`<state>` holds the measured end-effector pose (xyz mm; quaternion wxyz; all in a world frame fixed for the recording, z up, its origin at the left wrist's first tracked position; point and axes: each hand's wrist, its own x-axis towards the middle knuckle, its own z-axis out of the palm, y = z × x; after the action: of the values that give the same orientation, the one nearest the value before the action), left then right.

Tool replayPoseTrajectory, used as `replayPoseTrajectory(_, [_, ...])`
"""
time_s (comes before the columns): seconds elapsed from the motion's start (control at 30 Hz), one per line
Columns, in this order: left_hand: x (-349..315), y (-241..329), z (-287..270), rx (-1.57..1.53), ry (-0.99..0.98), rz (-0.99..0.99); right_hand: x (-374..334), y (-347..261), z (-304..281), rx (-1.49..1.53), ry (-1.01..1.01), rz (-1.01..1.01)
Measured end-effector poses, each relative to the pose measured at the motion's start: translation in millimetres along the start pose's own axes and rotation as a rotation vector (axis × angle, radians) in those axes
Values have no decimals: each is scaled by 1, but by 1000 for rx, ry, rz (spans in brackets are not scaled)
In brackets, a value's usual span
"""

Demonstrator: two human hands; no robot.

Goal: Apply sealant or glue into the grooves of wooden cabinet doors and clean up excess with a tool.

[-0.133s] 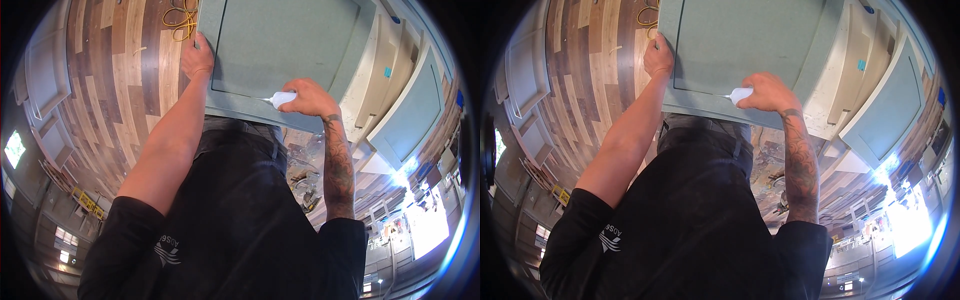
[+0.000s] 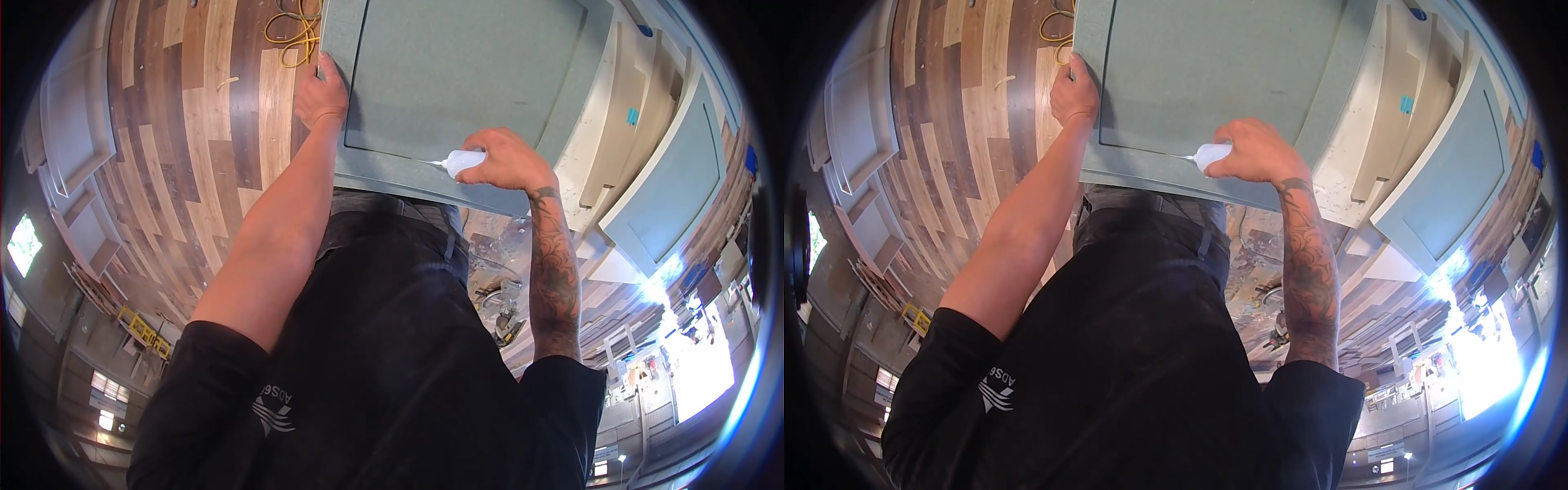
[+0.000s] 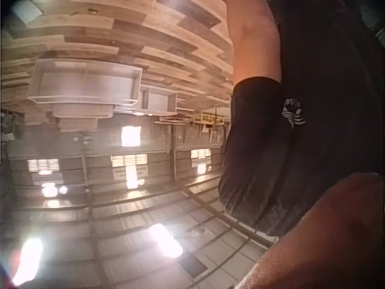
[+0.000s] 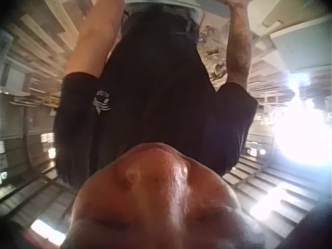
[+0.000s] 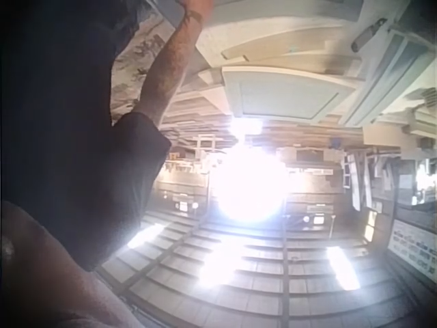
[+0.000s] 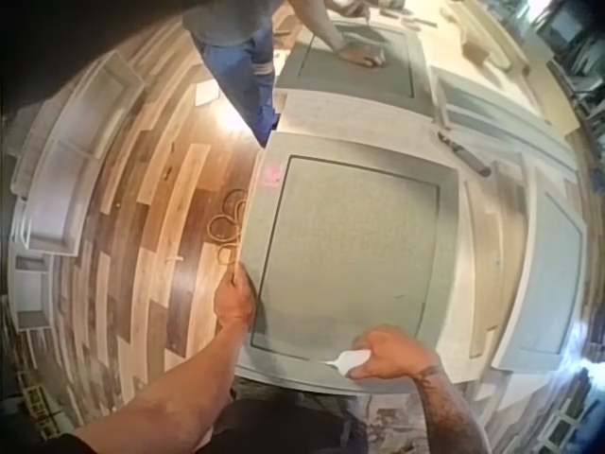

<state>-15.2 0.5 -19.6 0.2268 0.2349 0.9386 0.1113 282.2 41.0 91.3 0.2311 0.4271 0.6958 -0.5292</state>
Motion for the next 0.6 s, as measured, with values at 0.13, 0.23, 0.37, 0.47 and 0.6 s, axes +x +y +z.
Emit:
replayPoseTrajectory(0.13, [0, 0, -1, 5, -10, 12, -1, 4, 1, 7, 9, 0])
replayPoseTrajectory(0.23, [-1, 1, -2, 3, -15, 6, -2, 5, 0, 10, 2, 0])
replayPoseTrajectory(0.37, [-1, 3, -3, 10, -24, 8, -4, 8, 1, 10, 12, 3])
replayPoseTrajectory(0.47, [-1, 2, -2, -1, -20, 5, -6, 10, 1, -3, 23, -2])
replayPoseTrajectory(0.6, [-1, 2, -2, -6, -15, 7, -9, 10, 0, -3, 25, 10])
